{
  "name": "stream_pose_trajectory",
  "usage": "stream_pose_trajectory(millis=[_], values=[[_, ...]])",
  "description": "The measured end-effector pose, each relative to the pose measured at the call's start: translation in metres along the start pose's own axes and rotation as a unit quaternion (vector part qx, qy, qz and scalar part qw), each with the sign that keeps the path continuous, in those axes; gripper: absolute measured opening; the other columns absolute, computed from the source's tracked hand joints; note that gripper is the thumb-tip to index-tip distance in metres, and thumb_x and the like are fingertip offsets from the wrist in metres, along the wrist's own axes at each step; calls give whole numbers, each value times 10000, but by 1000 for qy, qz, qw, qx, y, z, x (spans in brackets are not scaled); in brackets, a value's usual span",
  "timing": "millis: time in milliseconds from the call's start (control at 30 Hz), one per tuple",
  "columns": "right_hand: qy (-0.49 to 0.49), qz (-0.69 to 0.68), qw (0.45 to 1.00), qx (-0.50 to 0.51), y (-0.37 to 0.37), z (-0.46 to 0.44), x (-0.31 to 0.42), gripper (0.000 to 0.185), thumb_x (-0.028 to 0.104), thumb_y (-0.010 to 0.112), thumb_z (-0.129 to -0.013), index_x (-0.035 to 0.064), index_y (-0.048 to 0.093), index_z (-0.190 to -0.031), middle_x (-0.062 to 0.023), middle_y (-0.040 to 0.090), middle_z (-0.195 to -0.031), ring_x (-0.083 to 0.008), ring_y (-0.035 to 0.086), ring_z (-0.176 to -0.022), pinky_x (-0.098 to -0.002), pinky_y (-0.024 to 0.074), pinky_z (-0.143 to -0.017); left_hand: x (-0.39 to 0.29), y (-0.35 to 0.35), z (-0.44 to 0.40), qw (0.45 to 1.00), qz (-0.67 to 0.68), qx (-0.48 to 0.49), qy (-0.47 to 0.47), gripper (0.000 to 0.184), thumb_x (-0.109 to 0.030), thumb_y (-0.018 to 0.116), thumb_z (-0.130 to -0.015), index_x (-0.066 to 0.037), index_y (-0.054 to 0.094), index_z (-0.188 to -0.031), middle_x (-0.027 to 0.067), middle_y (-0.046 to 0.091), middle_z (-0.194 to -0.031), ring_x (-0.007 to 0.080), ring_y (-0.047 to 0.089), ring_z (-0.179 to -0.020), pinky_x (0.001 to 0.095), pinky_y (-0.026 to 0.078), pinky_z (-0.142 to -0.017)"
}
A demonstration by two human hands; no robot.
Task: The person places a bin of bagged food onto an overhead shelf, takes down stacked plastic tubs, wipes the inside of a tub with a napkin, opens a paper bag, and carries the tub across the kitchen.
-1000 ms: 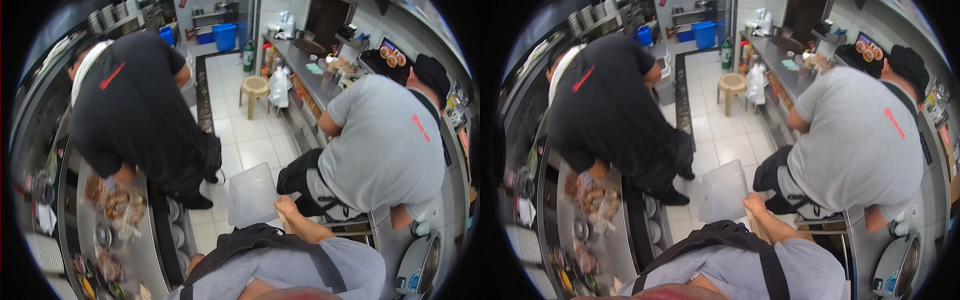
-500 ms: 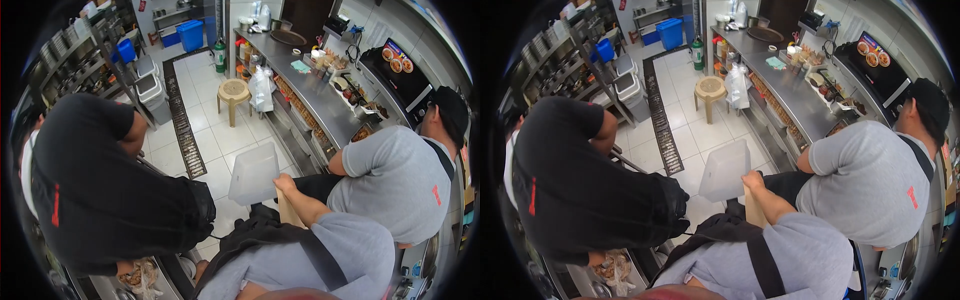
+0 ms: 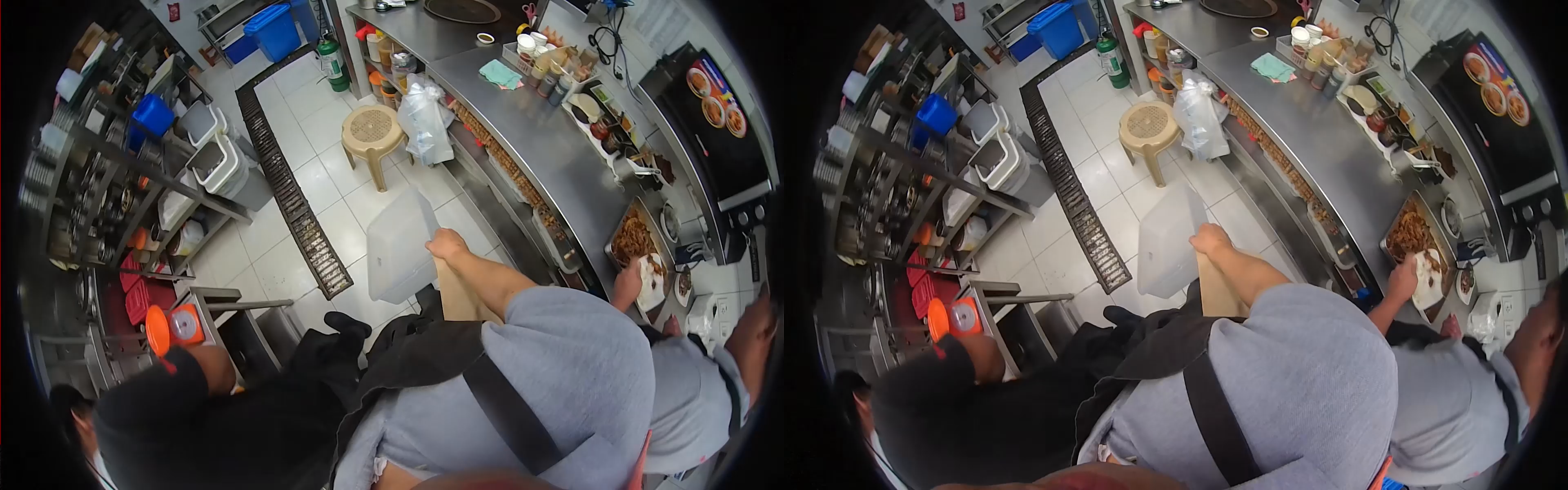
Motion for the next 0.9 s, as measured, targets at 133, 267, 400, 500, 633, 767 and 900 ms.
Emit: stream_pose_trajectory(millis=[133,267,400,500,633,767,900], values=[[-96,3,995,-6,-23,-68,43,460,327,588,-737,-59,657,-977,-289,625,-1010,-407,606,-982,-453,474,-882,-67,-53,-33,995,64,-77,8,469,-365,613,-738,-44,673,-1075,191,632,-1145,350,574,-1116,400,454,-949],[-138,7,989,-42,-63,-117,94,444,359,586,-713,-45,652,-885,-278,634,-956,-420,603,-933,-448,465,-841,-82,-81,-41,979,129,-154,-33,467,-369,610,-742,-43,675,-1070,191,632,-1145,350,574,-1116,402,454,-948],[-160,2,987,-11,-85,-184,153,424,336,604,-696,-45,640,-880,-278,632,-928,-410,606,-894,-440,463,-809,-69,-70,-63,972,147,-147,-106,465,-374,607,-745,-43,677,-1065,190,632,-1145,349,575,-1115,403,455,-946],[-176,-9,984,-14,-93,-234,213,397,314,611,-696,-46,637,-862,-277,631,-912,-403,607,-876,-436,465,-785,-64,-46,-96,976,132,-83,-155,464,-377,605,-748,-42,678,-1061,190,632,-1145,349,575,-1115,405,455,-945],[-204,-45,977,-50,-111,-293,286,359,287,619,-692,-53,637,-806,-261,644,-853,-378,621,-815,-420,472,-736,-90,-44,-164,982,95,15,-164,463,-381,602,-751,-41,680,-1055,189,632,-1145,348,576,-1114,406,456,-944],[-165,-84,982,-29,-132,-371,334,344,274,627,-679,-54,640,-784,-244,651,-791,-351,632,-766,-406,477,-714,-151,-114,-280,999,34,1,15,461,-385,599,-755,-41,682,-1050,189,632,-1145,348,576,-1114,408,456,-942],[-183,-77,978,-66,-168,-413,390,336,273,625,-698,-55,621,-771,-248,630,-754,-381,621,-754,-429,472,-725,-245,-294,-435,985,-158,-64,16,434,-384,568,-773,-48,687,-1021,187,634,-1128,342,584,-1087,420,460,-932]])
Point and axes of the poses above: each hand's wrist, its own z-axis away from the middle knuckle, its own y-axis out of the palm, x = y × z, the point moved 6 cm from there along -z, towards the middle knuckle
